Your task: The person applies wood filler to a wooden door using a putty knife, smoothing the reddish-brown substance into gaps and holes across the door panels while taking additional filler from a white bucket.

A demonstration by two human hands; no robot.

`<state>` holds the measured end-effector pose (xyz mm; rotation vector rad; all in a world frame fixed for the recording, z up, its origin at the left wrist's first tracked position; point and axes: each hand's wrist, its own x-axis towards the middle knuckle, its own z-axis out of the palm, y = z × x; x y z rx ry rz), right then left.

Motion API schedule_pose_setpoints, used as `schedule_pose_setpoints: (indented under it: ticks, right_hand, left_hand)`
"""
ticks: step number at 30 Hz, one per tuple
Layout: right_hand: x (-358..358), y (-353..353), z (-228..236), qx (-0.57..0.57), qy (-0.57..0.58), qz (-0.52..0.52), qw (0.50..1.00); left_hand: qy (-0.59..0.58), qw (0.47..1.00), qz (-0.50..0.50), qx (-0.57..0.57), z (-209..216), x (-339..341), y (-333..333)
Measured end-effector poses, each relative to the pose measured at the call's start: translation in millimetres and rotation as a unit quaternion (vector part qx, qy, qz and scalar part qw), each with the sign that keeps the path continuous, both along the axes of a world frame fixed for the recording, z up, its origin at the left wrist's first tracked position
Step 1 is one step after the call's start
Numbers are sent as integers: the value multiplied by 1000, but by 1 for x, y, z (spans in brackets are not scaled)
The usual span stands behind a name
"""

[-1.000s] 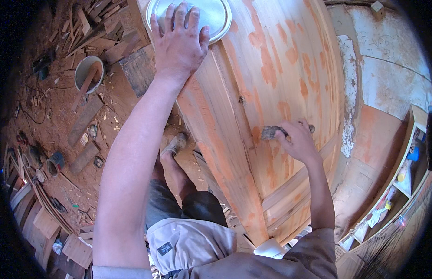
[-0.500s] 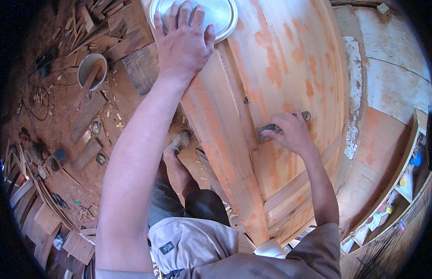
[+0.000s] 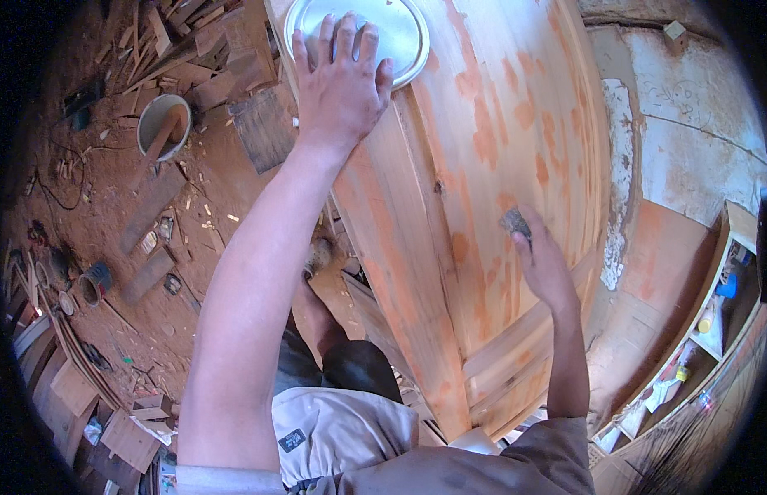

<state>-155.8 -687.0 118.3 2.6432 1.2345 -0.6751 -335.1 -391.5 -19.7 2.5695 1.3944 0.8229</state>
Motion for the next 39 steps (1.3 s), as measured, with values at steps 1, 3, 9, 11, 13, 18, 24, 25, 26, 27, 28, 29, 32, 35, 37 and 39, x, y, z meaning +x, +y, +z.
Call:
schedule_pose_setpoints:
  ticks: [1, 3, 9, 11, 13, 18, 24, 25, 26, 27, 28, 29, 32, 35, 37, 39]
  right_hand:
    - [-11, -2, 2, 44, 32, 54, 997]
    - [-27, 5, -1, 12, 72, 45, 996]
    - [-61, 13, -20, -19, 116, 55, 991]
    - [-64, 8, -24, -28, 103, 49, 993]
    - [-65, -5, -33, 23, 78, 67, 994]
    - [-72, -26, -12, -40, 93, 66, 993]
    - [-37, -103, 33, -44, 210, -55, 975]
    - [-40, -97, 38, -48, 212, -54, 975]
    - [-45, -86, 45, -23, 229, -154, 961]
    - [-47, -82, 38, 7, 242, -183, 953]
    - [-49, -78, 36, 39, 249, -212, 944]
    - [-51, -74, 31, 74, 258, -238, 933]
    - [-41, -70, 3, 118, 233, -71, 963]
    - [-34, -60, -7, 138, 251, -129, 949]
    - [-35, -55, -7, 110, 260, -172, 944]
    - [-46, -42, -3, 119, 299, -262, 910]
  left_hand:
    - [-2, 1000, -3, 0, 1, 1, -1]
    - [1, 1000, 0, 1, -2, -2, -1]
    - [0, 1000, 0, 12, -2, -1, 0]
    - [-1, 1000, -4, 12, 2, -1, 0]
    - [10, 999, -1, 31, 5, 1, 0]
    - [2, 1000, 1, 14, -1, -3, 1]
    - [-11, 1000, 0, -18, 2, 4, 0]
    - [-17, 999, -9, -27, 2, 4, -3]
    - [-7, 1000, -5, -28, 3, 1, -2]
    - [-4, 1000, -3, -30, 0, -3, -3]
    - [-10, 999, -3, -33, -1, -4, -1]
    - [-12, 999, -2, -33, 0, -5, 1]
    - [-7, 999, -6, -36, 3, -4, 1]
    - [-10, 999, -13, -39, 4, -1, 1]
    - [-5, 999, -14, -38, 5, -2, 1]
    - [0, 999, -15, -35, 5, -3, 2]
